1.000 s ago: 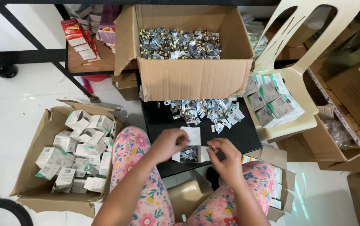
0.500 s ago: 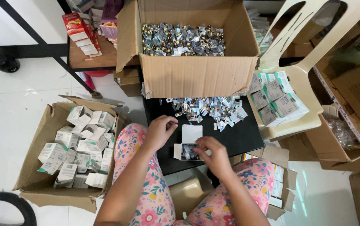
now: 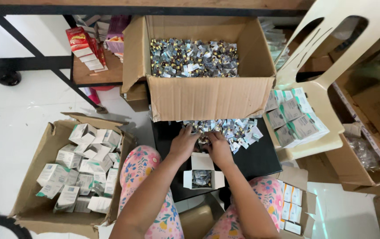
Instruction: The person sits on a low stool and repeatedly picks small foil-wrapped packets from a pile on a table, placing them into small white boxes. The person then closes the boxes and sets them aside.
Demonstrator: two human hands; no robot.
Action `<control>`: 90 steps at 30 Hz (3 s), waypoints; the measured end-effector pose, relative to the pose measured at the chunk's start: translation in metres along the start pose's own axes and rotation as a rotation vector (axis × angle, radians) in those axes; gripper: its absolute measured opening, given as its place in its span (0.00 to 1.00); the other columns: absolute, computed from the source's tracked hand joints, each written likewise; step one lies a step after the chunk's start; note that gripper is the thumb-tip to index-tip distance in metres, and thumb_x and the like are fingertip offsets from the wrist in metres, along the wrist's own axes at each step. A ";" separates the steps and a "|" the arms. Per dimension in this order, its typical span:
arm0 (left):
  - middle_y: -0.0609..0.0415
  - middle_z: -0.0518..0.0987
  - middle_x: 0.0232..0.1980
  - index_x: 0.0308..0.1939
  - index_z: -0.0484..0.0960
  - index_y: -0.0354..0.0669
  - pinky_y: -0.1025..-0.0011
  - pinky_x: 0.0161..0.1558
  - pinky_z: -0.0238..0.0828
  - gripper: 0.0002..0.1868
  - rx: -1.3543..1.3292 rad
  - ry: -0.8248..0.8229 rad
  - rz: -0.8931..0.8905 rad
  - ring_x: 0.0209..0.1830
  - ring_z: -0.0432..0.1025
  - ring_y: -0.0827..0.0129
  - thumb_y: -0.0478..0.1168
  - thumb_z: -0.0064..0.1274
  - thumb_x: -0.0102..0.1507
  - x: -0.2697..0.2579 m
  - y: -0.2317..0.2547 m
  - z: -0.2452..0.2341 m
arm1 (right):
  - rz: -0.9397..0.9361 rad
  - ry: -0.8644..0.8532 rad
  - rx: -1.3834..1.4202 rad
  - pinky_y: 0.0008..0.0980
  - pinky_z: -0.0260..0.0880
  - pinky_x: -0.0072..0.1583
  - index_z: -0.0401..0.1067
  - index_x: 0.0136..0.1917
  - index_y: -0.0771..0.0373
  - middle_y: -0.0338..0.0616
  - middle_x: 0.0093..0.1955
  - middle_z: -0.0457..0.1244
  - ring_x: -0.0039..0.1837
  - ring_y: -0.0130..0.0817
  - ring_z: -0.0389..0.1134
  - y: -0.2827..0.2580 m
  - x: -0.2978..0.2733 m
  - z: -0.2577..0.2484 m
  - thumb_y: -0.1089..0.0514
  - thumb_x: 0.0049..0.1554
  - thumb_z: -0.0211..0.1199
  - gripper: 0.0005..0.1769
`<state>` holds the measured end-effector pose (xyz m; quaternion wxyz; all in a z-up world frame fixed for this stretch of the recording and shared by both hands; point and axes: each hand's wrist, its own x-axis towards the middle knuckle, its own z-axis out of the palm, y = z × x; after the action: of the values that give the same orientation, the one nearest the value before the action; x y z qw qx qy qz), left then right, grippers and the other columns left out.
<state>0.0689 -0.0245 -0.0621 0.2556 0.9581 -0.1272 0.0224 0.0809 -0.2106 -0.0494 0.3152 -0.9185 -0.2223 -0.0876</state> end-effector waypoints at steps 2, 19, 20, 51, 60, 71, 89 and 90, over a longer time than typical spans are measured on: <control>0.36 0.71 0.65 0.50 0.82 0.45 0.58 0.46 0.74 0.26 -0.038 0.039 0.036 0.61 0.69 0.44 0.38 0.64 0.47 0.005 -0.006 0.007 | 0.033 0.003 0.005 0.46 0.70 0.55 0.77 0.51 0.66 0.54 0.51 0.68 0.54 0.56 0.69 0.008 0.000 0.012 0.68 0.45 0.72 0.18; 0.49 0.85 0.35 0.41 0.84 0.35 0.68 0.39 0.76 0.06 -0.745 0.118 -0.197 0.34 0.79 0.65 0.33 0.62 0.61 0.017 -0.036 0.049 | 0.291 0.048 0.190 0.34 0.67 0.43 0.79 0.43 0.65 0.46 0.41 0.66 0.38 0.37 0.66 0.028 -0.009 -0.021 0.66 0.51 0.75 0.07; 0.50 0.85 0.33 0.42 0.84 0.35 0.69 0.37 0.76 0.06 -0.854 0.062 -0.263 0.31 0.79 0.68 0.33 0.62 0.62 0.016 -0.037 0.048 | 0.275 0.079 0.232 0.32 0.68 0.43 0.78 0.43 0.65 0.45 0.41 0.66 0.38 0.35 0.67 0.018 -0.012 -0.031 0.66 0.51 0.74 0.06; 0.55 0.83 0.42 0.46 0.82 0.33 0.74 0.48 0.76 0.07 -1.344 -0.356 -0.059 0.43 0.77 0.76 0.33 0.59 0.66 -0.070 0.009 0.022 | 0.336 -0.042 0.885 0.22 0.71 0.51 0.74 0.53 0.66 0.36 0.46 0.69 0.47 0.21 0.68 -0.067 -0.085 -0.055 0.66 0.58 0.66 0.10; 0.52 0.86 0.37 0.42 0.85 0.36 0.74 0.41 0.78 0.08 -0.944 -0.145 -0.087 0.36 0.80 0.74 0.36 0.62 0.61 -0.072 0.013 -0.013 | 0.256 -0.114 0.455 0.25 0.70 0.48 0.77 0.54 0.67 0.40 0.45 0.69 0.46 0.24 0.69 -0.062 -0.082 -0.075 0.67 0.51 0.71 0.16; 0.48 0.85 0.33 0.38 0.87 0.40 0.67 0.37 0.77 0.08 -0.648 -0.027 -0.115 0.31 0.82 0.62 0.40 0.63 0.58 -0.053 0.019 -0.058 | 0.157 -0.186 0.371 0.29 0.70 0.44 0.79 0.49 0.66 0.45 0.42 0.68 0.41 0.30 0.69 -0.073 -0.073 -0.080 0.64 0.52 0.71 0.10; 0.45 0.78 0.50 0.44 0.83 0.43 0.56 0.49 0.74 0.07 -0.174 -0.073 0.071 0.53 0.75 0.52 0.34 0.57 0.61 0.030 -0.022 0.025 | 0.149 0.004 0.108 0.41 0.71 0.50 0.79 0.47 0.65 0.52 0.44 0.69 0.46 0.50 0.71 0.034 -0.018 0.010 0.66 0.49 0.72 0.11; 0.45 0.79 0.48 0.42 0.83 0.43 0.56 0.48 0.74 0.07 -0.248 -0.008 0.061 0.51 0.76 0.51 0.33 0.58 0.61 0.031 -0.024 0.027 | 0.189 0.033 0.123 0.40 0.71 0.48 0.79 0.47 0.66 0.52 0.44 0.69 0.45 0.47 0.71 0.036 -0.017 0.009 0.66 0.49 0.72 0.11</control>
<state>0.1047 -0.0247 -0.0940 0.3708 0.9149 -0.1593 0.0106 0.0832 -0.2362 -0.0812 0.3814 -0.9127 -0.1344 -0.0591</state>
